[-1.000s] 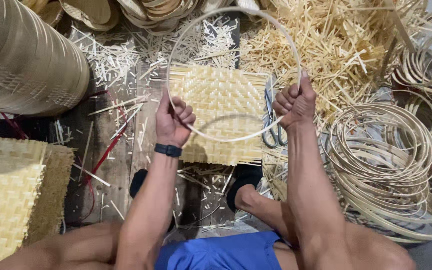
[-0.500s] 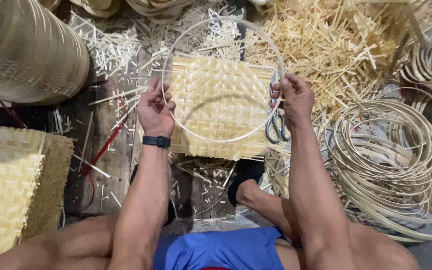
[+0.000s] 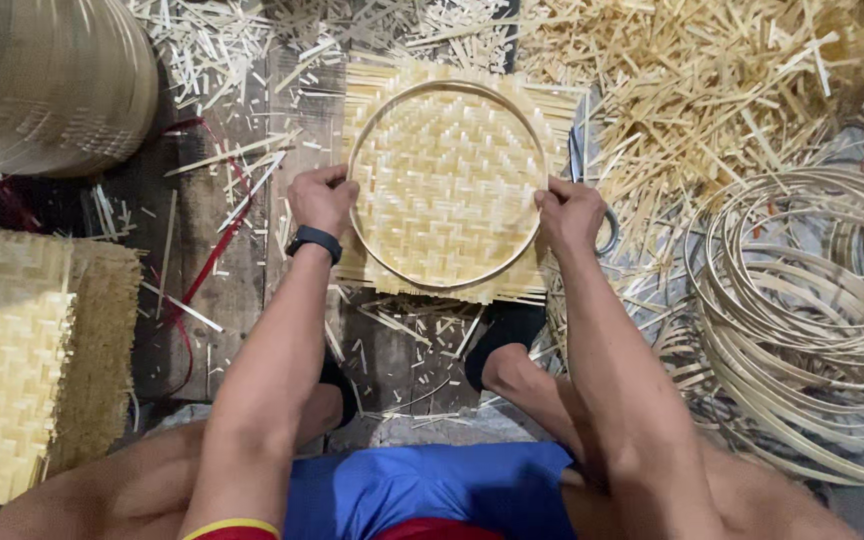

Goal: The person sits on the floor and repeatedly places a woven bamboo mat onto a wooden circular mold. They use scissors to trim the excess bamboo strips around the edge of the mold. After trimming, the person removes the finished circular tray and stacks it with others.

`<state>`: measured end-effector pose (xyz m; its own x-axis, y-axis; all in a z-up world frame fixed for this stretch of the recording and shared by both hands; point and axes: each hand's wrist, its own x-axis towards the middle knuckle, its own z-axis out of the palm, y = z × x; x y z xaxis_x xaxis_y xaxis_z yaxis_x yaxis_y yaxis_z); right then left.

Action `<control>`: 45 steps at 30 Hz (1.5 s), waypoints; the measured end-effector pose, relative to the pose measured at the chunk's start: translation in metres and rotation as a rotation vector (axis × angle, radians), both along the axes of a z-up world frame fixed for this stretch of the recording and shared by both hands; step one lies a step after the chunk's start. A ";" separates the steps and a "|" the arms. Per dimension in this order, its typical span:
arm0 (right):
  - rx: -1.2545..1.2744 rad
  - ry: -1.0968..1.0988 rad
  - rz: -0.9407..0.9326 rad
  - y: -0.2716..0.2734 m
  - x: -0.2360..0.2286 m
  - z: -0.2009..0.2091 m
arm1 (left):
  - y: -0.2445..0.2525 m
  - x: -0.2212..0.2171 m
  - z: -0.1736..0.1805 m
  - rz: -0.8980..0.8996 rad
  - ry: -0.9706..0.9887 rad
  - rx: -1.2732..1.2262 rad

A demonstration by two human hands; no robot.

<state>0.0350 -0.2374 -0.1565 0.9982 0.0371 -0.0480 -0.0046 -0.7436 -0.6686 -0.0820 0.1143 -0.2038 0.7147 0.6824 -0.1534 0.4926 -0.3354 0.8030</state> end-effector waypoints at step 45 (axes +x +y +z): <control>0.281 0.351 -0.031 -0.013 0.015 -0.015 | 0.046 0.013 -0.017 -0.160 0.237 -0.401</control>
